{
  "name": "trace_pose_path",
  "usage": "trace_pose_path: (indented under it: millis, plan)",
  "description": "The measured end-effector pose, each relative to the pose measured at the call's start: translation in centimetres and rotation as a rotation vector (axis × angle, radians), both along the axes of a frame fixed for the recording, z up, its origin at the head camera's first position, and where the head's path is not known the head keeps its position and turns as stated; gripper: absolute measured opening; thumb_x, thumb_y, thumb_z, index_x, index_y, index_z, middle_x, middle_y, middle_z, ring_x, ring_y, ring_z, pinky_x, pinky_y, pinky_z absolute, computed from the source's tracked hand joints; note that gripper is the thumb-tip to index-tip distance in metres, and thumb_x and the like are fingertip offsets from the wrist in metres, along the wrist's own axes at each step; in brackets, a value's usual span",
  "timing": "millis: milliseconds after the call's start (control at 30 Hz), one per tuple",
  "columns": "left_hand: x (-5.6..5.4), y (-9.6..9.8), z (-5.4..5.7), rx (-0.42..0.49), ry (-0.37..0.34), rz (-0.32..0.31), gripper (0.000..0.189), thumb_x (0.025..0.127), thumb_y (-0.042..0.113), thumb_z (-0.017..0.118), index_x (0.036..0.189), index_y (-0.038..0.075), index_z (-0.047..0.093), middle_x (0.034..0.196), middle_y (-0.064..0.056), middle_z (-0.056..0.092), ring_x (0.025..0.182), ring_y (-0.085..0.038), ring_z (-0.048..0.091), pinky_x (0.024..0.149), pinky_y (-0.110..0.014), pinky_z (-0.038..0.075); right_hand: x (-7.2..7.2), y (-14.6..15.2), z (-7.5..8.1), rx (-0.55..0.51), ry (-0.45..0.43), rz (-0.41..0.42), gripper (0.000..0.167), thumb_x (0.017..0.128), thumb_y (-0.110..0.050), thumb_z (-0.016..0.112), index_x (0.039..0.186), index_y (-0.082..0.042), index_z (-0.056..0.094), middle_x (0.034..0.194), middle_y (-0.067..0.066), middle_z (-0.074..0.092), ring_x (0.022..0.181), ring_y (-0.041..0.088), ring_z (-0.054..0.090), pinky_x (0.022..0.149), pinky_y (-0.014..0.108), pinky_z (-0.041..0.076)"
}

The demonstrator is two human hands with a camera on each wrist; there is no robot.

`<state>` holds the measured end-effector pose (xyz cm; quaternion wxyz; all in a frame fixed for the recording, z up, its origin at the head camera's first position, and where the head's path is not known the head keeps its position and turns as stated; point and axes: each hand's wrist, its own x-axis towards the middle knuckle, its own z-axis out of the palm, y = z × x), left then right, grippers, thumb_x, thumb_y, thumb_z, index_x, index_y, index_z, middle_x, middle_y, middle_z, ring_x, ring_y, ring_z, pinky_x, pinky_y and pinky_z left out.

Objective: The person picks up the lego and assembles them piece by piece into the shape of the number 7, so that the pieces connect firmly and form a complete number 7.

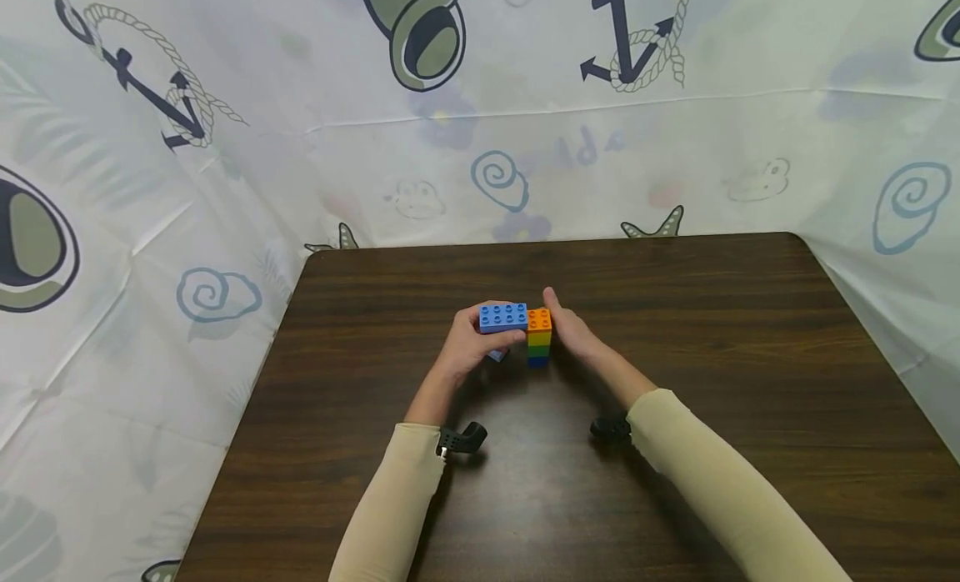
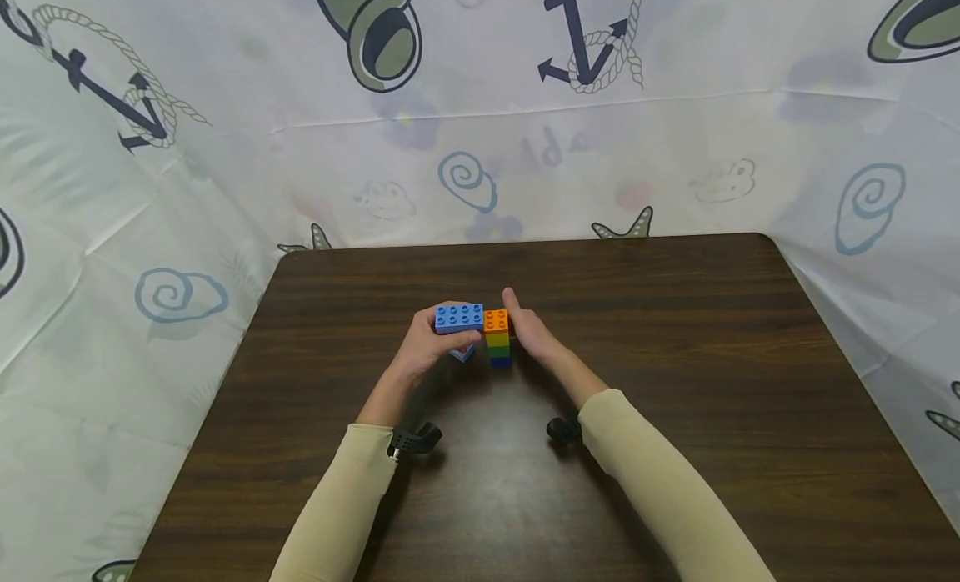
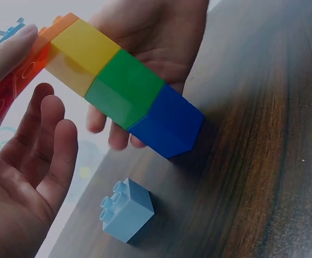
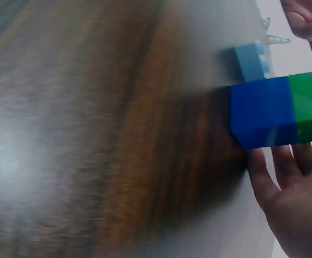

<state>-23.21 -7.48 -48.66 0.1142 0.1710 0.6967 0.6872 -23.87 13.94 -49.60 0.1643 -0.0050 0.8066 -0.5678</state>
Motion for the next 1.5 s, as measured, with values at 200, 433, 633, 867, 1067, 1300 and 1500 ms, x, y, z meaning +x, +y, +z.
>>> trace_pose_path:
  millis: [200, 433, 633, 867, 1067, 1300, 1500]
  plan:
    - [-0.1, 0.0, 0.1, -0.01, 0.025, -0.007, 0.038, 0.082, 0.012, 0.081, 0.117, 0.011, 0.067, 0.102, -0.009, 0.068, 0.078, -0.025, 0.062, 0.069, -0.034, 0.055, 1.3, 0.1, -0.7, 0.048, 0.405, -0.178, 0.056, 0.105, -0.047, 0.034, 0.095, -0.002, 0.066, 0.087, 0.01, 0.061, 0.08, 0.023, 0.054, 0.073, 0.034, 0.045]
    - [-0.1, 0.0, 0.5, -0.017, 0.033, -0.007, 0.038, 0.082, 0.01, 0.08, 0.118, 0.01, 0.067, 0.1, -0.009, 0.069, 0.074, -0.023, 0.06, 0.066, -0.035, 0.054, 3.7, -0.7, -0.9, 0.093, 1.255, -0.061, 0.03, 0.092, -0.016, 0.062, 0.063, -0.015, 0.053, 0.056, -0.006, 0.043, 0.047, 0.007, 0.037, 0.044, 0.021, 0.03]
    - [-0.1, -0.1, 0.8, -0.042, 0.025, -0.002, 0.038, 0.083, 0.011, 0.08, 0.119, 0.011, 0.066, 0.103, -0.008, 0.069, 0.079, -0.023, 0.061, 0.068, -0.034, 0.053, 6.2, -3.2, -1.5, 0.437, 1.432, 0.309, 0.022, 0.091, -0.025, 0.063, 0.072, -0.015, 0.06, 0.064, -0.007, 0.052, 0.045, 0.003, 0.041, 0.04, 0.017, 0.032]
    - [-0.2, -0.1, 0.7, -0.049, -0.006, -0.014, 0.039, 0.084, 0.015, 0.08, 0.119, 0.012, 0.066, 0.108, -0.009, 0.069, 0.093, -0.024, 0.062, 0.084, -0.035, 0.051, 7.4, -5.5, -1.3, 0.9, 0.949, 0.387, 0.051, 0.09, -0.035, 0.067, 0.133, -0.01, 0.058, 0.115, 0.008, 0.063, 0.061, 0.013, 0.057, 0.054, 0.033, 0.053]
    - [-0.1, -0.4, 0.8, -0.047, -0.018, -0.011, 0.041, 0.083, 0.014, 0.08, 0.121, 0.011, 0.065, 0.109, -0.009, 0.068, 0.096, -0.025, 0.061, 0.086, -0.037, 0.05, 7.0, -6.3, -1.2, 1.048, 0.732, 0.428, 0.068, 0.091, -0.042, 0.066, 0.147, -0.012, 0.043, 0.123, 0.014, 0.054, 0.063, 0.016, 0.056, 0.054, 0.034, 0.054]
    - [-0.1, -0.4, 0.9, -0.047, -0.024, -0.019, 0.041, 0.083, 0.014, 0.08, 0.121, 0.01, 0.065, 0.11, -0.01, 0.068, 0.097, -0.024, 0.062, 0.087, -0.035, 0.051, 6.9, -6.3, -0.7, 1.042, 0.74, 0.466, 0.056, 0.09, -0.042, 0.068, 0.136, -0.014, 0.052, 0.116, 0.012, 0.055, 0.064, 0.016, 0.058, 0.055, 0.034, 0.054]
    - [-0.2, -0.2, 1.1, -0.045, -0.035, -0.017, 0.041, 0.082, 0.014, 0.081, 0.12, 0.009, 0.065, 0.111, -0.01, 0.068, 0.098, -0.025, 0.062, 0.089, -0.035, 0.051, 7.1, -5.4, 0.3, 0.982, 0.723, 0.525, 0.041, 0.09, -0.039, 0.07, 0.122, -0.018, 0.057, 0.108, 0.005, 0.059, 0.074, 0.014, 0.059, 0.062, 0.032, 0.055]
